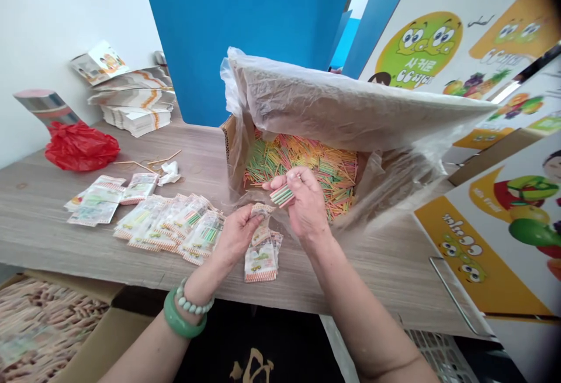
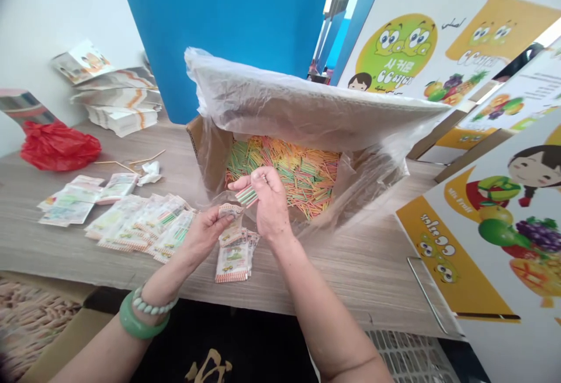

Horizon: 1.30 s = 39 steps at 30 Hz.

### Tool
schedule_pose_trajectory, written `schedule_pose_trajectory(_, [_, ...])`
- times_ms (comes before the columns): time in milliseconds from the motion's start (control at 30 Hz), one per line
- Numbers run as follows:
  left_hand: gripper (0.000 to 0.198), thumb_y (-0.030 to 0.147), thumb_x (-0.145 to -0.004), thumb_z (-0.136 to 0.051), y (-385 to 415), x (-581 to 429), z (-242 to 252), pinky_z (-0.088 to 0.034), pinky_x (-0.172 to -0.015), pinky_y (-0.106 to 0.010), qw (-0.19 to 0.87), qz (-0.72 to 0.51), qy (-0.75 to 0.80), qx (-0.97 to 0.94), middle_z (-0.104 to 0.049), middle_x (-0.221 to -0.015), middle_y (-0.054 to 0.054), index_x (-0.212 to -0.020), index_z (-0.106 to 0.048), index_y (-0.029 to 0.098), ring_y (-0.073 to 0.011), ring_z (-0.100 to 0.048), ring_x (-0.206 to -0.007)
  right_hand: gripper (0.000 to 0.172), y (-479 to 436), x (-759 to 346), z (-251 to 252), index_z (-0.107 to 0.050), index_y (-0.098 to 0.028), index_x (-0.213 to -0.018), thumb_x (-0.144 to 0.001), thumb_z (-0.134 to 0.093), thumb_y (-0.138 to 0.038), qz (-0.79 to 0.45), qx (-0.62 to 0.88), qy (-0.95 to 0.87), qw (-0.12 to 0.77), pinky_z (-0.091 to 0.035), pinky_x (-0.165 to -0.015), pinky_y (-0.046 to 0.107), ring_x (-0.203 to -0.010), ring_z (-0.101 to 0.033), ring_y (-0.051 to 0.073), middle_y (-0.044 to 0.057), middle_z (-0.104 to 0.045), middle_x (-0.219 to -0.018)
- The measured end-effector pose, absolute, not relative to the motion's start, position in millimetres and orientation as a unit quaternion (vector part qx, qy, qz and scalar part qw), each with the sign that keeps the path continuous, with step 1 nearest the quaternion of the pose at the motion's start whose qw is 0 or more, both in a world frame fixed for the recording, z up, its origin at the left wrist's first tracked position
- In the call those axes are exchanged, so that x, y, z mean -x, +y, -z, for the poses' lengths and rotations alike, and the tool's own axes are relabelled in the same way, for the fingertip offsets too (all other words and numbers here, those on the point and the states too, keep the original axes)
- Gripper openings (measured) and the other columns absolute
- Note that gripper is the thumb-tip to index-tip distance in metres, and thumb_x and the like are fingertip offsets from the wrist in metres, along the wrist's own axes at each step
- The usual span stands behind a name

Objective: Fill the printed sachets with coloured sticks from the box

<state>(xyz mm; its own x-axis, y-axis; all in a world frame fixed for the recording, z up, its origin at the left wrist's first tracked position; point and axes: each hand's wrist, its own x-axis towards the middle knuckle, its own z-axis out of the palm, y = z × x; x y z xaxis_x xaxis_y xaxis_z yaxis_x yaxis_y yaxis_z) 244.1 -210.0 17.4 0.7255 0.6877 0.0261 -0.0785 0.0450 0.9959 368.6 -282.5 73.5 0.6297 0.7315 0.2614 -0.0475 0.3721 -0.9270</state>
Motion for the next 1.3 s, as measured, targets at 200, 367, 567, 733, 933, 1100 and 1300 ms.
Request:
schedule_pose_trajectory(200, [0.014, 0.031, -0.070, -0.076, -210.8, -232.1, -16.6, -0.047, -0.065, -0.029, 0.680, -0.264, 0.255, -0.635, -0.064, -0.065, 0.000, -0.070, -0.069, 0.018, -0.0191, -0.058, -0.069, 0.019, -279.1, -341.8, -75.7, -0.044, -0.025, -0.088, -0.094, -0.050, -0.041, -0.256, 0.460, -0.335, 0.781, -0.053, -0.069, 0.030, -0.082, -0.073, 0.018, -0.002, -0.067, -0.076])
schedule_pose_trajectory(367, [0.015, 0.030, -0.068, -0.076, -211.3, -225.7, -22.0, -0.044, -0.067, -0.028, 0.687, -0.264, 0.245, -0.631, -0.063, -0.067, 0.001, -0.069, -0.069, 0.017, -0.0158, -0.054, -0.067, 0.015, -276.1, -331.6, -71.5, -0.045, -0.025, -0.088, -0.094, -0.050, -0.038, -0.236, 0.459, -0.341, 0.785, -0.054, -0.071, 0.031, -0.083, -0.072, 0.018, -0.002, -0.068, -0.076])
schedule_pose_trajectory(567, [0.018, 0.032, -0.069, -0.075, -210.5, -219.9, -26.0, -0.039, -0.062, -0.025, 0.685, -0.261, 0.231, -0.640, -0.057, -0.063, 0.002, -0.066, -0.068, 0.016, -0.0130, -0.049, -0.063, 0.016, -280.3, -328.6, -57.2, -0.049, -0.025, -0.088, -0.095, -0.050, -0.038, -0.223, 0.494, -0.363, 0.758, -0.055, -0.079, 0.035, -0.084, -0.071, 0.017, -0.001, -0.068, -0.077])
schedule_pose_trajectory(733, [0.021, 0.036, -0.072, -0.076, -212.7, -221.2, -25.2, -0.041, -0.067, -0.026, 0.723, -0.239, 0.207, -0.614, -0.062, -0.070, 0.000, -0.074, -0.070, 0.017, -0.0143, -0.053, -0.069, 0.018, -286.5, -335.0, -49.8, -0.051, -0.024, -0.084, -0.095, -0.052, -0.038, -0.271, 0.513, -0.397, 0.711, -0.053, -0.089, 0.039, -0.098, -0.069, 0.020, 0.002, -0.073, -0.087])
schedule_pose_trajectory(933, [0.032, 0.048, -0.080, -0.070, -213.9, -230.1, -23.7, -0.045, -0.073, -0.029, 0.750, -0.263, 0.196, -0.574, -0.066, -0.077, -0.003, -0.076, -0.072, 0.016, -0.0171, -0.057, -0.077, 0.024, -293.4, -348.3, -49.1, -0.064, -0.025, -0.091, -0.094, -0.053, -0.045, -0.299, 0.567, -0.494, 0.588, -0.041, -0.108, 0.043, -0.123, -0.058, 0.021, 0.005, -0.068, -0.126])
schedule_pose_trajectory(1100, [0.027, 0.041, -0.080, -0.073, -206.4, -225.0, -19.0, -0.048, -0.082, -0.029, 0.806, -0.272, 0.183, -0.493, -0.073, -0.090, -0.005, -0.094, -0.076, 0.017, -0.0176, -0.062, -0.086, 0.026, -303.1, -354.5, -38.4, -0.066, -0.028, -0.111, -0.092, -0.054, -0.041, -0.248, 0.612, -0.445, 0.604, -0.046, -0.100, 0.038, -0.111, -0.061, 0.020, 0.004, -0.068, -0.118])
schedule_pose_trajectory(1300, [0.024, 0.038, -0.078, -0.074, -216.8, -218.1, -20.1, -0.047, -0.080, -0.031, 0.782, -0.278, 0.200, -0.520, -0.072, -0.088, -0.005, -0.090, -0.076, 0.017, -0.0186, -0.063, -0.084, 0.020, -309.3, -338.2, -28.6, -0.059, -0.023, -0.063, -0.080, -0.060, -0.033, -0.180, 0.696, -0.464, 0.518, -0.046, -0.076, 0.033, -0.077, -0.057, 0.019, 0.001, -0.062, -0.076])
